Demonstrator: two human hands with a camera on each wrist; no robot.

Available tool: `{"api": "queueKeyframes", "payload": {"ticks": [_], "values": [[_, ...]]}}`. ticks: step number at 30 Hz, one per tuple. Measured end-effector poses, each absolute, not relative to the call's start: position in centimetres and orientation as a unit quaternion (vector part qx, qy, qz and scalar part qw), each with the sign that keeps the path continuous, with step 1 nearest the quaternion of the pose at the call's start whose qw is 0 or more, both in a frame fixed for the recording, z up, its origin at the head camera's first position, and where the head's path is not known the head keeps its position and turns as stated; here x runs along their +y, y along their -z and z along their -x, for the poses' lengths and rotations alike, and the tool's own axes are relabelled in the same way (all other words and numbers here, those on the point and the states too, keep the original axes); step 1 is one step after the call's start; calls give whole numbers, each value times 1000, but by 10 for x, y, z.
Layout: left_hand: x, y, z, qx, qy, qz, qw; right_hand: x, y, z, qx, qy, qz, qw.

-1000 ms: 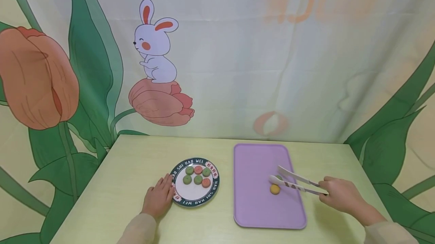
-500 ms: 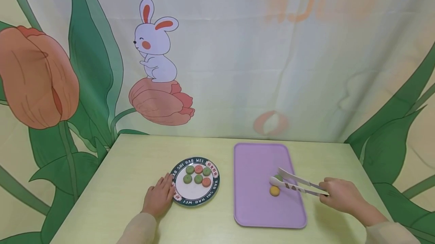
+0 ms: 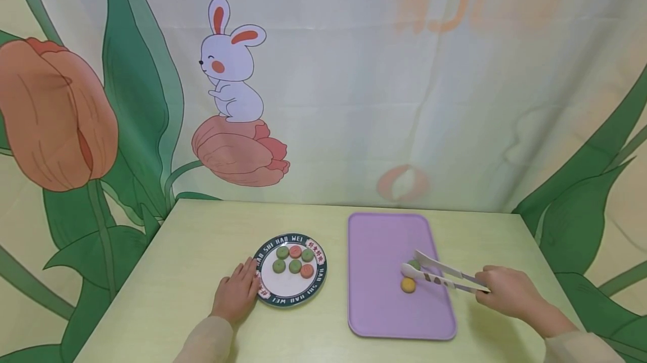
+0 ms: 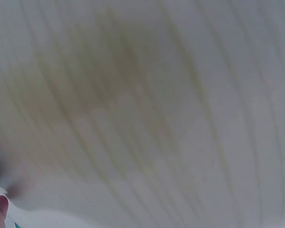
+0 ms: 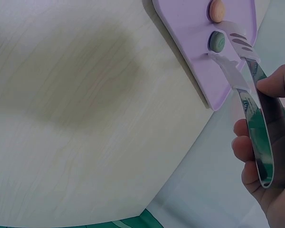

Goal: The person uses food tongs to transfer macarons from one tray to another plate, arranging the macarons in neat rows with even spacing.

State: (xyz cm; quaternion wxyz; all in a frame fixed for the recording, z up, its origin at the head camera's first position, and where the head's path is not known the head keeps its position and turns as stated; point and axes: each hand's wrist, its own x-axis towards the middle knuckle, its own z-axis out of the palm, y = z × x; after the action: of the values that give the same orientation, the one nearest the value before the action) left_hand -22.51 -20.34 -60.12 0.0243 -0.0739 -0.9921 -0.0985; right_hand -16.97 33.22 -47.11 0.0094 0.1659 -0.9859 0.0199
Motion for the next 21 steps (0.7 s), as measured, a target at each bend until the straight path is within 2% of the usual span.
{"api": "queueKeyframes", "payload": {"ticks": [5,14,21], "values": [[-203,601,225,-992,99,71,22,330,470,169,-986,-21,-163,5],[-204,603,226,-992,99,72,26,328,471,168,-981,-24,-186,46],[-204,602,226,-992,99,75,26,328,471,169,-980,-22,-190,47]]}}
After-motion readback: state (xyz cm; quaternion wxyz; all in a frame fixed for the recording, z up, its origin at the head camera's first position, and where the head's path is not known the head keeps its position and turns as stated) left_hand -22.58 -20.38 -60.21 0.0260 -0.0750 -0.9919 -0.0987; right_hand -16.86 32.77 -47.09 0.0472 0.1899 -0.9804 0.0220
